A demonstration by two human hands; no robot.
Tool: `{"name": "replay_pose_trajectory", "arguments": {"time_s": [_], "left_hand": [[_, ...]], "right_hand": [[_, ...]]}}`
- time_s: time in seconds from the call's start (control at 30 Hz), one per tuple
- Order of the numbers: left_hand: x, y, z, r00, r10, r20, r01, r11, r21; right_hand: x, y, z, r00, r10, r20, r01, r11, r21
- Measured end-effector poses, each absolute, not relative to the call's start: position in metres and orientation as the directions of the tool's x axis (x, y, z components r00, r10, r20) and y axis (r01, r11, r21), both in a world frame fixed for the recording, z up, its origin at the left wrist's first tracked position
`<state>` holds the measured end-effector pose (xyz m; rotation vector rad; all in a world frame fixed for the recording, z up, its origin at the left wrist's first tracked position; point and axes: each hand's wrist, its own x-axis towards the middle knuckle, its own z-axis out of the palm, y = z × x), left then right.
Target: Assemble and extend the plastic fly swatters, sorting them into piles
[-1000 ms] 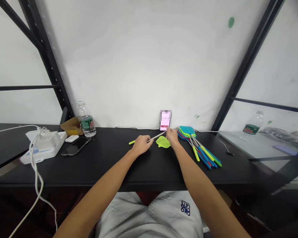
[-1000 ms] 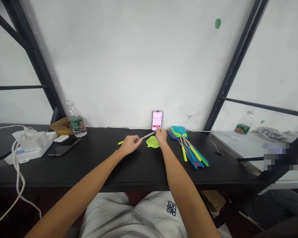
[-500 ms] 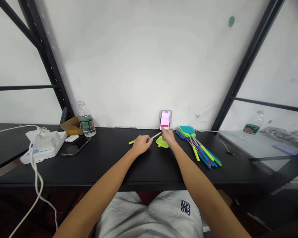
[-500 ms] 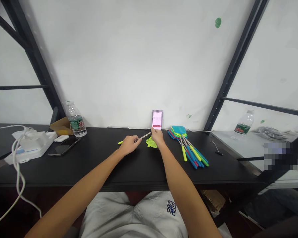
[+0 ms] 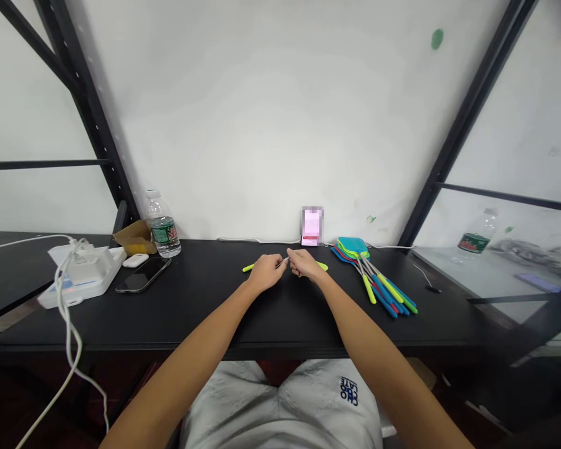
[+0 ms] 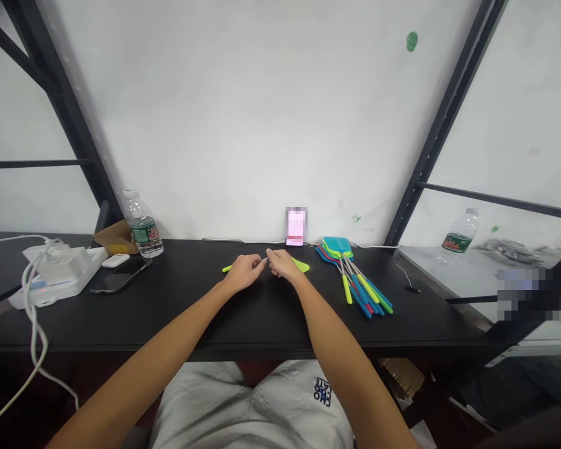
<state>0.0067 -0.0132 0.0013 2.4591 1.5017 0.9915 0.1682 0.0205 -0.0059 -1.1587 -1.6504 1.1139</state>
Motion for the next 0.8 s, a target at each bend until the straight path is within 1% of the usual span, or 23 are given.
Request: {"name": "replay_pose_trajectory", "arguments": {"time_s": [0.13, 0.3, 0.43, 0.67, 0.8], "left_hand": [[0.006, -0.0131, 0.0022, 0.315, 0.826, 0.468, 0.773, -0.509, 0.378], [0.0064, -0.0146, 0.0037, 0.323, 0.831, 0.453, 0.781, -0.504, 0.369], [0.0072, -0.0155, 0.0045, 0.332, 0.841, 0.428, 0.789, -0.496, 0.362], [0.009, -0.0153, 0.0047, 0.294, 0.885, 0.36, 0.838, -0.42, 0.348], [0.0099, -0.0163, 0.0056, 0.292, 0.89, 0.349, 0.85, -0.409, 0.331]], "right_hand": [[0.1705, 0.0199, -0.0071, -0.307, 0.946, 0.103, 0.294, 0.198, -0.935], [0.1732, 0.0223, -0.0104, -0.361, 0.926, 0.107, 0.284, 0.218, -0.933], [0.1721, 0.0234, -0.0124, -0.381, 0.916, 0.122, 0.25, 0.229, -0.941], [0.1694, 0.0272, -0.0149, -0.383, 0.907, 0.175, 0.183, 0.26, -0.948], [0.1688, 0.0255, -0.012, -0.395, 0.902, 0.172, 0.127, 0.239, -0.963]]}}
